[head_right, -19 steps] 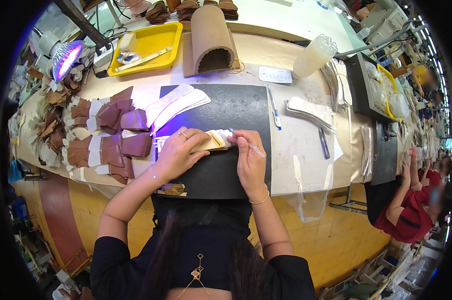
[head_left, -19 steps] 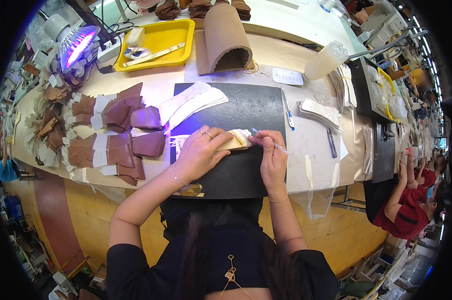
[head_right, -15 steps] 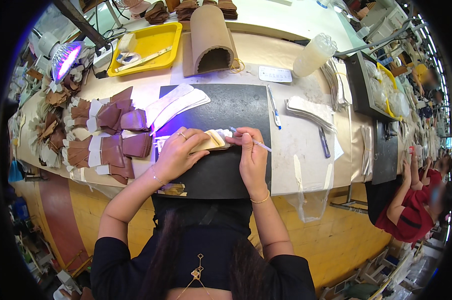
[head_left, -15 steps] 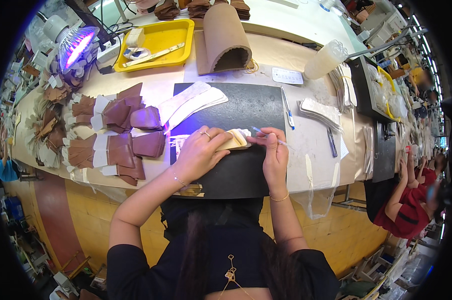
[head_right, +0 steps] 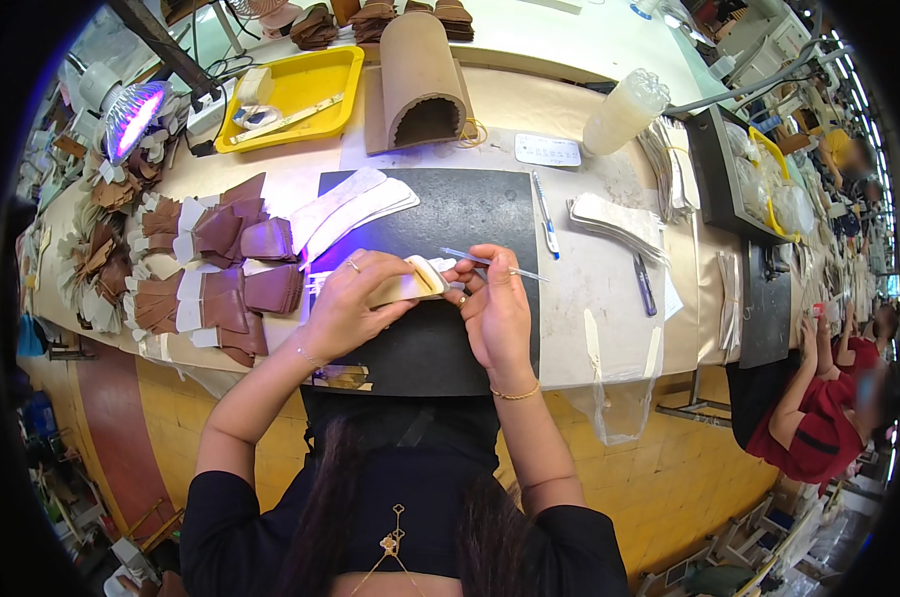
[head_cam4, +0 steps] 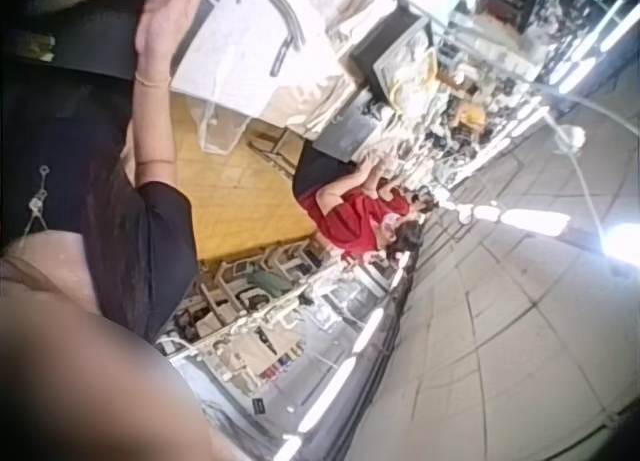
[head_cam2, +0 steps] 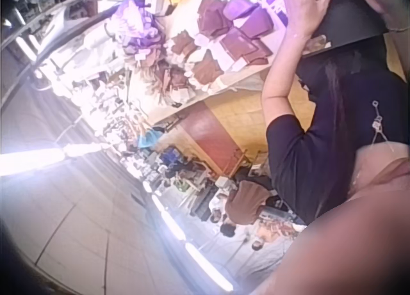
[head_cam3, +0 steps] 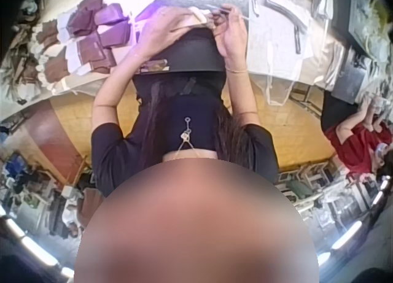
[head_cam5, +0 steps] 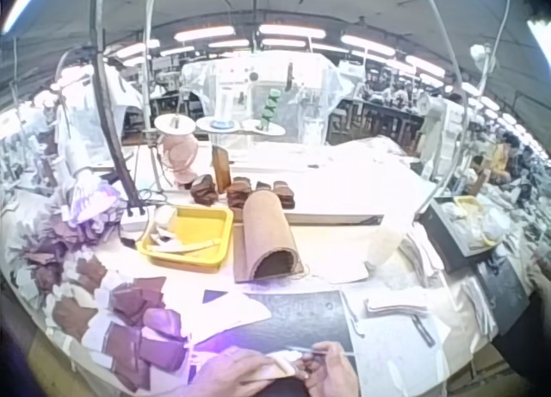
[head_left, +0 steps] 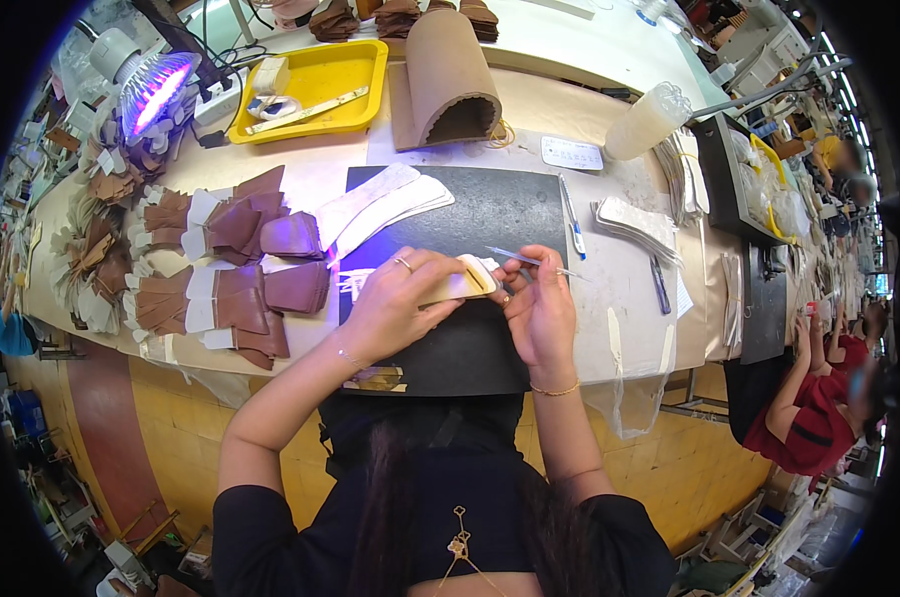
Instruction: The person repeatedly marks individual fabric pieces with a pen on a workbench, then stacks them. The person handles a stack of white fabric pieces and a stack of brown fabric pieces, using a pen to mark the white pieces one by one.
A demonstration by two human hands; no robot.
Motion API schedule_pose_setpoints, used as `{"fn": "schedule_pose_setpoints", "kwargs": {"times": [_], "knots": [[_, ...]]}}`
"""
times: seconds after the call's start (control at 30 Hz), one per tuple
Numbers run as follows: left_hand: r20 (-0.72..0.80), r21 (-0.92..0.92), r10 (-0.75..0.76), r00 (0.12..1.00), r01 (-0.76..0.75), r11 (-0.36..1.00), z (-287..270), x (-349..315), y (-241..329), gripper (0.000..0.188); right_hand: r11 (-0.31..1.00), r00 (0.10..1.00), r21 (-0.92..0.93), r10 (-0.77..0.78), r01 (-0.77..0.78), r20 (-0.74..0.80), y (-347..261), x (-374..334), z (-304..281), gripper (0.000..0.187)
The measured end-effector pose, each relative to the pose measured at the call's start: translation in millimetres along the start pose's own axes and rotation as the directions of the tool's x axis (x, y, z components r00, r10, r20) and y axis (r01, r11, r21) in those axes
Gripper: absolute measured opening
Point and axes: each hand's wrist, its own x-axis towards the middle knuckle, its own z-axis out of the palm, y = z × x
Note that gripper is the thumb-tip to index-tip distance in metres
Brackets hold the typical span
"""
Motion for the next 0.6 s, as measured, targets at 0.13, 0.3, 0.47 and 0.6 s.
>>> {"fn": "schedule_pose_setpoints", "kwargs": {"times": [0.13,0.3,0.47,0.6], "knots": [[-0.070,0.066,-0.040,0.997,0.045,0.997,-38,9,11,0.039,0.959,0.997,-0.279,-0.061,0.043,-0.056,7,1,0,0.035],[-0.224,0.176,-0.124,0.967,0.165,0.971,-92,32,-11,0.039,0.927,0.996,-0.371,-0.075,0.054,-0.041,11,2,0,0.037],[-0.007,0.302,-0.264,0.964,0.254,0.919,-73,65,-75,0.042,0.916,0.996,-0.398,-0.075,0.054,-0.038,11,1,2,0.033],[0.077,0.284,-0.381,0.921,0.346,0.894,-52,66,-106,0.048,0.896,0.995,-0.437,-0.097,0.072,-0.034,8,-3,3,0.033]]}}
